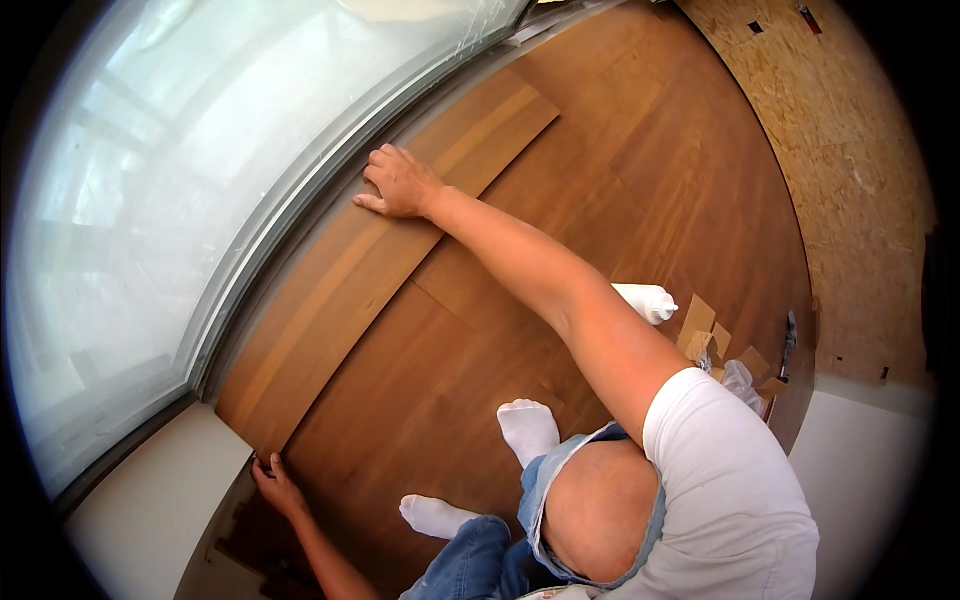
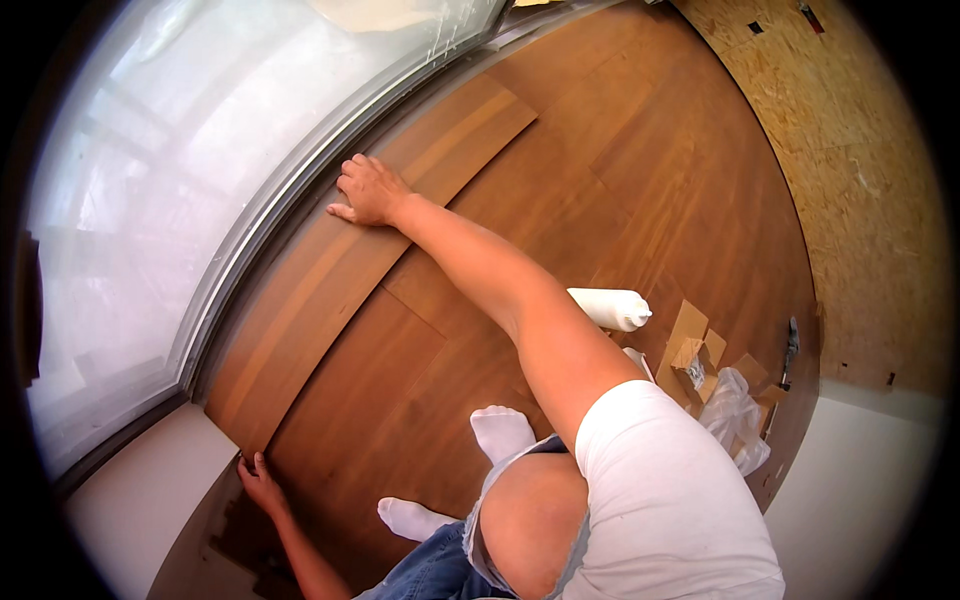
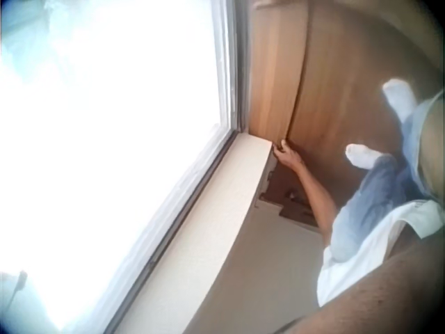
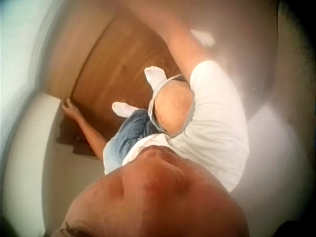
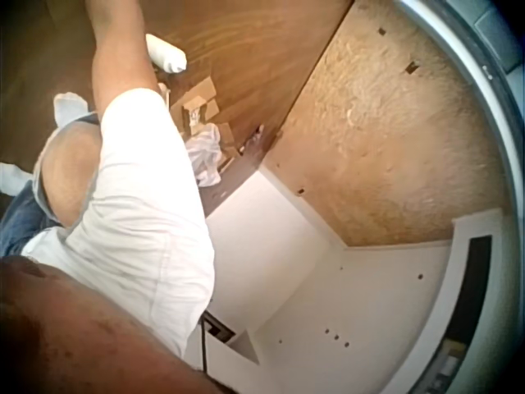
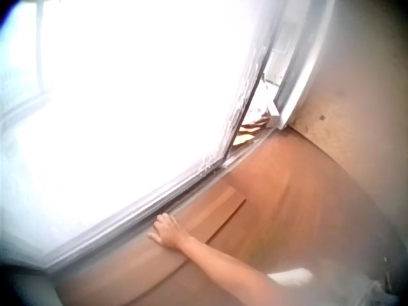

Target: The person installs a laminate floor plank by applying adhesive from a bottle, positioning the plank against the edge, tapping it into place using a hammer and a pull bar, and finally securing it with a pneumatic nail gun.

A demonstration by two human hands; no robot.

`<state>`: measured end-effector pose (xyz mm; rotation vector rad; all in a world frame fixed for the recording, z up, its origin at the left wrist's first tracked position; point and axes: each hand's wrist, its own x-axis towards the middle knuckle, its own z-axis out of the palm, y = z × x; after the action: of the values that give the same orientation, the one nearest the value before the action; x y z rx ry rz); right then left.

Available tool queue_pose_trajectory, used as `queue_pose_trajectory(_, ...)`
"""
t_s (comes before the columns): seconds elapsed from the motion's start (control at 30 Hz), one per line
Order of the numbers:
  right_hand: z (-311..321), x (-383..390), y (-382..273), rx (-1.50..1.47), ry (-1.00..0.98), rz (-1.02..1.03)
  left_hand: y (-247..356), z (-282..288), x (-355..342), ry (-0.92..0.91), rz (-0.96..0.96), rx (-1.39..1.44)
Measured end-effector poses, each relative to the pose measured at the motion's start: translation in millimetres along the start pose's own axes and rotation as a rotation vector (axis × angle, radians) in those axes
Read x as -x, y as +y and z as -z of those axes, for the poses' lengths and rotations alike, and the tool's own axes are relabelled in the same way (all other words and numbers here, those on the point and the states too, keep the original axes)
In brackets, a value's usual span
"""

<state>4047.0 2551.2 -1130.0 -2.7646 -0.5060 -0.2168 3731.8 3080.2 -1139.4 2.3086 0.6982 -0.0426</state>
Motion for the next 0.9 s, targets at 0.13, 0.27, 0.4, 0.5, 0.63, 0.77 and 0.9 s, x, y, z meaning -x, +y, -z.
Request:
queue_pose_trajectory(0.13, -5.9, 5.9, 2.2, -0.011, 0.114, 0.033, -7.9, -6.4, -1.0, 0.011, 0.001, -0.004)
queue_pose_trajectory(0.27, -8.7, 0.7, 2.0, -0.014, 0.143, 0.055, -13.8, -6.0, 0.7, 0.019, -0.016, -0.004)
queue_pose_trajectory(0.4, -6.6, 8.5, 12.1, 0.008, 0.113, 0.07, 15.8, -6.5, 6.7, -0.013, 0.059, -0.145)
queue_pose_trajectory(0.5, -8.2, 4.2, 7.0, -0.02, 0.121, 0.053, 12.7, -9.0, 4.8, 0.043, 0.028, -0.105)
queue_pose_trajectory(0.63, -9.2, 0.2, 6.7, -0.018, 0.165, 0.116, 17.9, -8.4, 5.8, 0.027, 0.105, -0.147)
queue_pose_trajectory(0.77, -9.3, 0.9, 1.9, -0.041, 0.167, 0.141, 34.0, -5.0, 9.4, 0.05, 0.037, -0.135)
queue_pose_trajectory(0.9, -12.6, 1.6, -15.8, -0.047, 0.16, 0.126, 26.0, 6.3, 5.9, 0.014, 0.114, -0.187)
